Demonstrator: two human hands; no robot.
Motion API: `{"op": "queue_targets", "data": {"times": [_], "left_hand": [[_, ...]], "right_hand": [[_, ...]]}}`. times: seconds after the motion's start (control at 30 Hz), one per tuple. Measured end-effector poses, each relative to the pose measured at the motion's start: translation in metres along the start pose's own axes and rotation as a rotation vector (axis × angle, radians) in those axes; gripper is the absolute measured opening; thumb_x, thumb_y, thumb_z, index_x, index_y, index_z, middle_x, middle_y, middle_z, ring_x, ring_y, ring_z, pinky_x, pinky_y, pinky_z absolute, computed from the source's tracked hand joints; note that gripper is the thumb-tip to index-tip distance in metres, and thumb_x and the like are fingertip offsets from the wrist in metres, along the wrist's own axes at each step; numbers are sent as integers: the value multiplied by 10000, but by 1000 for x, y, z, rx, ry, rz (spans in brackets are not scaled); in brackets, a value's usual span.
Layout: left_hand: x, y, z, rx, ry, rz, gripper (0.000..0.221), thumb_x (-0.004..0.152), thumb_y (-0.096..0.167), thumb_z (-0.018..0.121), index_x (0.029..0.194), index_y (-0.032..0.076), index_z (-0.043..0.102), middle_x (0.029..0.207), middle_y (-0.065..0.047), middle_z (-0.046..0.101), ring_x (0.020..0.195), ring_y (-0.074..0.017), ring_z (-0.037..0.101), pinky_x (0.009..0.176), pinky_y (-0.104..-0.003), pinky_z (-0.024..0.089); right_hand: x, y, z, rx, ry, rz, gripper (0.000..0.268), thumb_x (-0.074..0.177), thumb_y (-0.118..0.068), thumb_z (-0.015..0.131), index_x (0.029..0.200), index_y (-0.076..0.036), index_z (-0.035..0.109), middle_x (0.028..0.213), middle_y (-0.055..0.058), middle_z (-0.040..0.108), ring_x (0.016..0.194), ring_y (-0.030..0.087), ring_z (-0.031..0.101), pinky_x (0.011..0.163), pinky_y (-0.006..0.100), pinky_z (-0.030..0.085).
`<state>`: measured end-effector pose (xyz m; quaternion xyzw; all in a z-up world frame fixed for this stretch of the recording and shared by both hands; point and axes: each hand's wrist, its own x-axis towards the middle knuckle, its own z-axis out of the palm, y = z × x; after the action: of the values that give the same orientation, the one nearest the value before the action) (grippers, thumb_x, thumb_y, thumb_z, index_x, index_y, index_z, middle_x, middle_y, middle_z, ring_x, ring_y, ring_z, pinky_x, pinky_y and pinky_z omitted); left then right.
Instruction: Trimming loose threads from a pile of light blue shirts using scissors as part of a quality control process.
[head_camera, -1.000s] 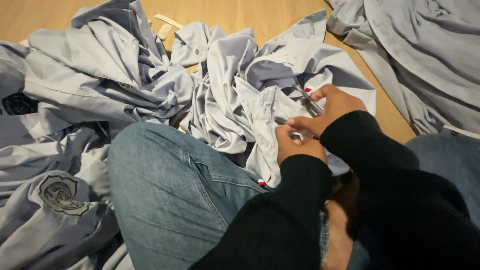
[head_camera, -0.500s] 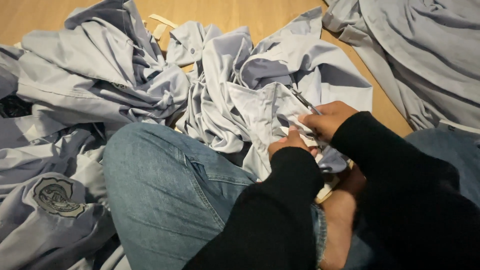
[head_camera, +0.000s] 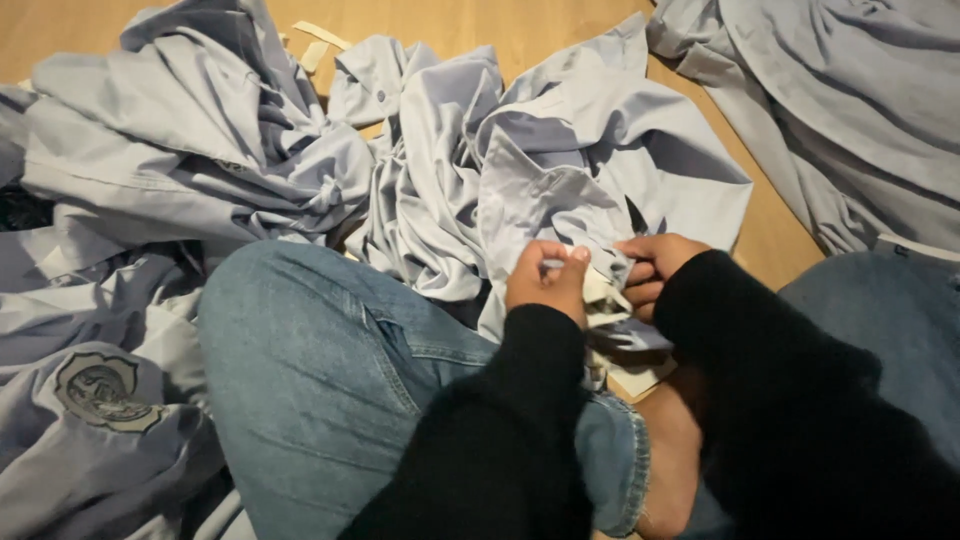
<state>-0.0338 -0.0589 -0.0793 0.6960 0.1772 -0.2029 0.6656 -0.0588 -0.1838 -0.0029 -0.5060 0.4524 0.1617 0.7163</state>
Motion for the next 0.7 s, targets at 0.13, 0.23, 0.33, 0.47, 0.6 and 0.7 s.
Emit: {"op": "queue_targets", "data": {"times": [0.13,0.23,0.33,0.47,0.6,0.7], "left_hand": [[29,14,-13,274,-93,172,165,866,446,751,967,324,703,911,-9,744,954,-222,726,854,-372,581],[43,29,-18,298,-54,227,101,866,407,740,936,336,727,828,27,718,884,-185,712,855,-359,589],[41,31,-26,347,-21,188,130,884,441,723,934,322,730,848,39,735,912,-194,730,828,-376,587],[12,31,-23,571,102,34,207,890,480,627,973,315,719,983,20,760,1081,-222,713,941,-390,564],[-100,104,-37,397,174,-275,183,999,453,581,1084,304,643,1406,10,566,1403,-296,421,1115,-454,439],[-115,114,-27,300,273,-251,146,1004,447,596,1074,330,651,1489,-68,443,1442,-331,363,1131,-466,409]], "right_hand": [[44,22,-17,139,-142,70,331,1002,-231,521,701,-192,387,570,-134,187,396,1,229,389,179,163],[53,28,-4,277,-278,110,294,1011,-230,499,738,-184,400,586,-138,207,393,-11,247,399,154,169],[37,26,19,253,-84,58,233,983,-213,578,791,-132,473,618,-98,332,410,18,305,397,214,242],[22,25,27,75,124,-115,292,990,-267,621,783,-123,473,569,-42,309,398,74,317,382,265,284],[28,24,19,-247,396,-465,340,909,-334,802,716,-89,668,486,79,458,406,178,518,428,308,465],[24,16,11,-715,530,-644,370,935,-580,702,810,-235,756,716,28,687,749,318,690,716,401,528]]}}
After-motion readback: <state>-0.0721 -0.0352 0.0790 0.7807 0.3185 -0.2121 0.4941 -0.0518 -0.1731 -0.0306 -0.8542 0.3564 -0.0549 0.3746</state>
